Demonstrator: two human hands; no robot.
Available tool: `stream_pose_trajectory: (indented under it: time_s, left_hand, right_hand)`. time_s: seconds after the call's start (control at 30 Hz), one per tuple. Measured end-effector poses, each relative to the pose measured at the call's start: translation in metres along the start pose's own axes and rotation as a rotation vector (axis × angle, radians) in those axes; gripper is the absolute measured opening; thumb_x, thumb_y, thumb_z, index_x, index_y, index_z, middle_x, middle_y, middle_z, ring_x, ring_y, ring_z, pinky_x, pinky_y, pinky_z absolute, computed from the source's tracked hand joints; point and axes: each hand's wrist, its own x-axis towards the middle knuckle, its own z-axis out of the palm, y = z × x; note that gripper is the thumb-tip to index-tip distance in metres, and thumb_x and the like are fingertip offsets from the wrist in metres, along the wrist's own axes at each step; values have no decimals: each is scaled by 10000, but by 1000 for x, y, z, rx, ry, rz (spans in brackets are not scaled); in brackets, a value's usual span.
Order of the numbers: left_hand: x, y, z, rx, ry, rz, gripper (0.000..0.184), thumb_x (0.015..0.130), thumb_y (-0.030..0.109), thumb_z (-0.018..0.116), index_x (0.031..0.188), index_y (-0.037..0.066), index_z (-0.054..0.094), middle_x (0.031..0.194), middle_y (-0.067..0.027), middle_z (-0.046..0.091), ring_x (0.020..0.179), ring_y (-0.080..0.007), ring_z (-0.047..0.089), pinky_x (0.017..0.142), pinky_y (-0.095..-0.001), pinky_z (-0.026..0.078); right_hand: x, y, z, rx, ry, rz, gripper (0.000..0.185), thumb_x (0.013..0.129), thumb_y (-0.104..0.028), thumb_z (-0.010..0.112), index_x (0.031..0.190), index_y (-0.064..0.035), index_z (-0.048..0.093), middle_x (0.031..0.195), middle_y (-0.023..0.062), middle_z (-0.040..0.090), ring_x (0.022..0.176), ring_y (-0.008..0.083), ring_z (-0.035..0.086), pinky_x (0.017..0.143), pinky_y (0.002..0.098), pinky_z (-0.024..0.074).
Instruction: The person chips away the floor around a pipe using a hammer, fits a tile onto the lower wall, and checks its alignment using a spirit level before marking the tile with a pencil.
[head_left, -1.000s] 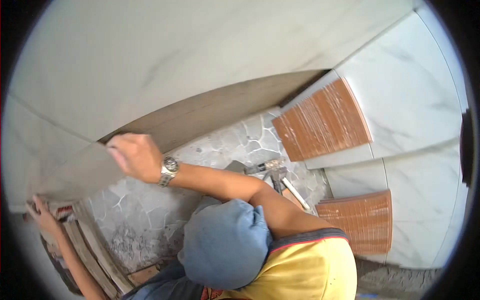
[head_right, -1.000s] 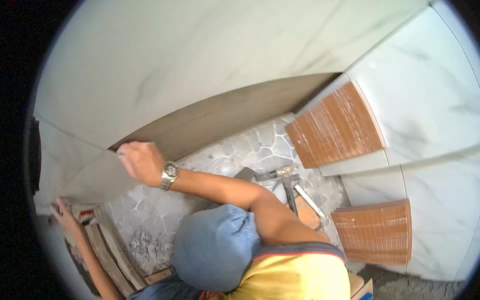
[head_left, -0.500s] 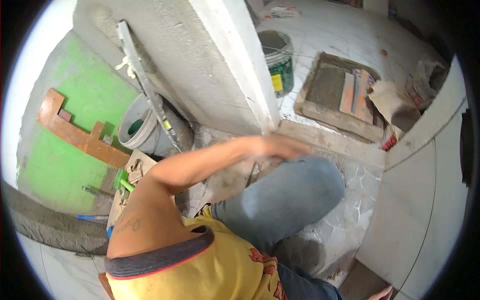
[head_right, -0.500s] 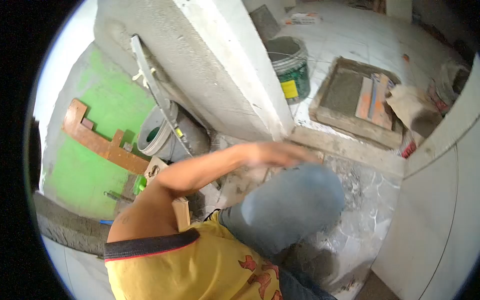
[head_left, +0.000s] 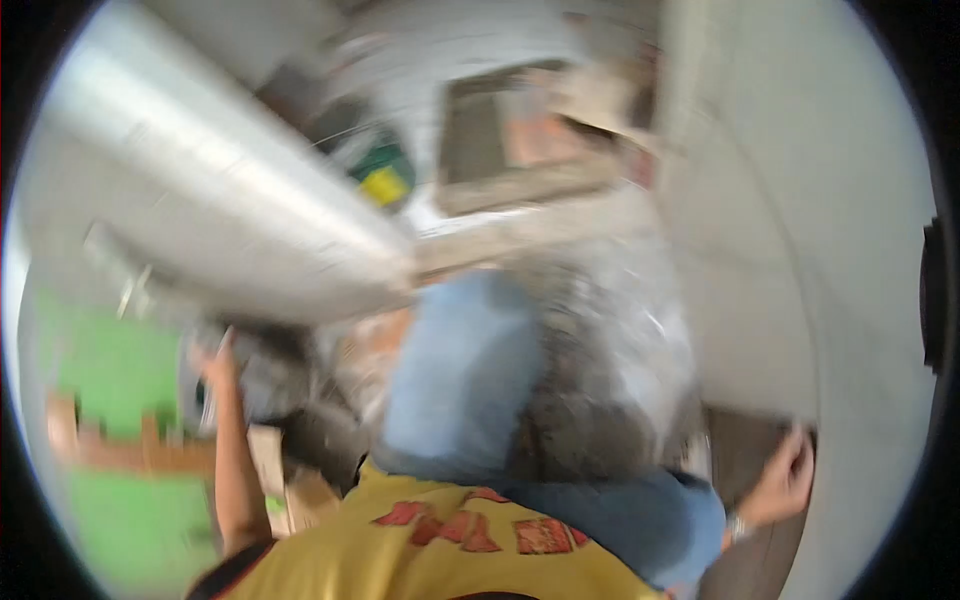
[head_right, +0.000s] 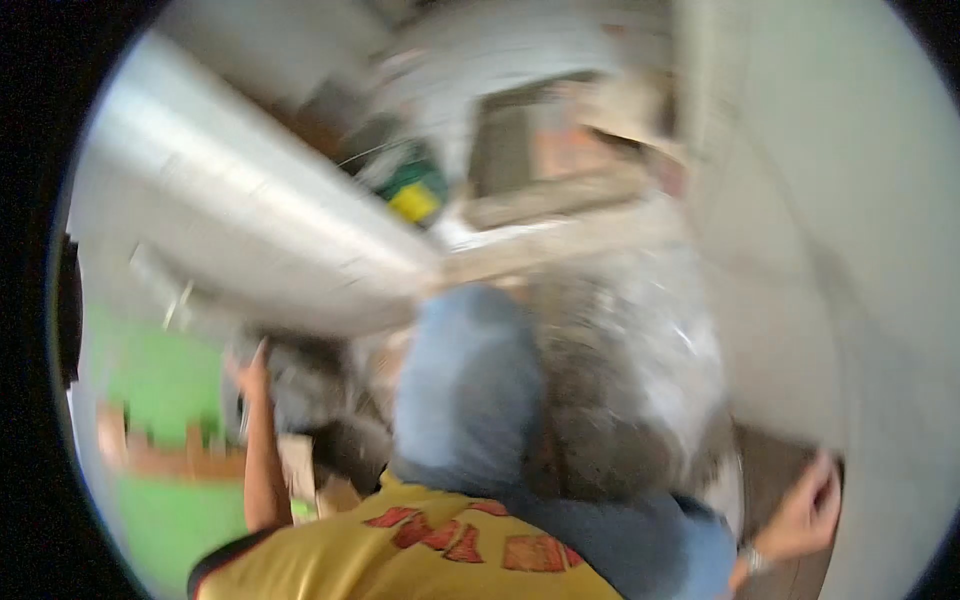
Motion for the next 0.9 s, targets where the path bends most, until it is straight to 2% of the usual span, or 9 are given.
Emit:
stream_pose_trajectory:
  time_s: [0.1,0.17,0.2,0.27,0.33,0.43,0.57,0.7,0.9]
  left_hand:
    - [43,-69,15,-6,64,188,515,865,97,654,1326,-91,524,1253,-261,633,1069,-350,638,901,-458,538]
    - [28,7,0,-302,-118,13,466,853,124,632,1256,-98,560,1053,-201,686,890,-305,666,780,-443,548]
    - [-7,65,-17,-736,-112,25,466,851,150,635,1245,-89,564,992,-176,686,843,-282,663,752,-422,547]
    - [-38,171,-35,-840,-236,281,463,891,212,646,1258,-53,552,951,-132,653,822,-241,652,725,-383,550]
    - [-72,289,-40,-932,-246,365,529,988,323,620,1334,-40,452,1124,-167,601,830,-269,650,815,-419,576]
    - [-59,394,-5,-1103,-429,640,472,1022,316,582,1380,35,459,1220,-195,590,1012,-326,671,826,-467,612]
    - [-146,553,38,-1237,-717,863,418,1019,436,572,1110,31,524,877,-190,723,754,-238,731,635,-332,623]
    - [-230,636,108,-1575,-796,906,376,981,350,673,1091,49,476,784,-120,673,638,-227,697,524,-335,565]
    - [-299,668,174,-1722,-840,789,314,986,261,676,1069,-8,536,896,-95,662,708,-175,662,606,-320,558]
  right_hand:
    - [-6,-14,1,163,40,-4,189,924,-131,738,988,46,758,837,96,746,741,125,673,692,265,546]
    - [-7,-17,0,209,92,-28,168,902,-124,754,937,40,764,772,83,739,689,122,667,668,264,537]
    - [-6,-22,-1,202,82,-35,163,893,-119,760,934,39,764,764,83,737,682,122,665,665,263,537]
    - [-5,-23,-3,181,72,-76,150,878,-110,768,927,32,765,750,85,733,666,125,664,659,263,535]
    - [-4,-19,1,163,96,-109,133,867,-100,771,919,22,766,739,90,730,647,130,664,652,264,535]
    - [-2,-18,1,137,144,-215,114,850,-84,778,909,12,764,731,94,727,626,144,671,644,265,536]
    - [-6,-18,5,229,224,-243,101,846,-70,776,916,2,759,722,110,723,612,156,680,632,274,536]
    - [-7,-11,7,272,203,-241,98,858,-73,765,924,0,758,718,129,714,614,162,694,633,272,542]
    - [-6,-13,4,272,184,-218,100,867,-104,760,913,-15,760,739,136,728,637,185,721,628,282,549]
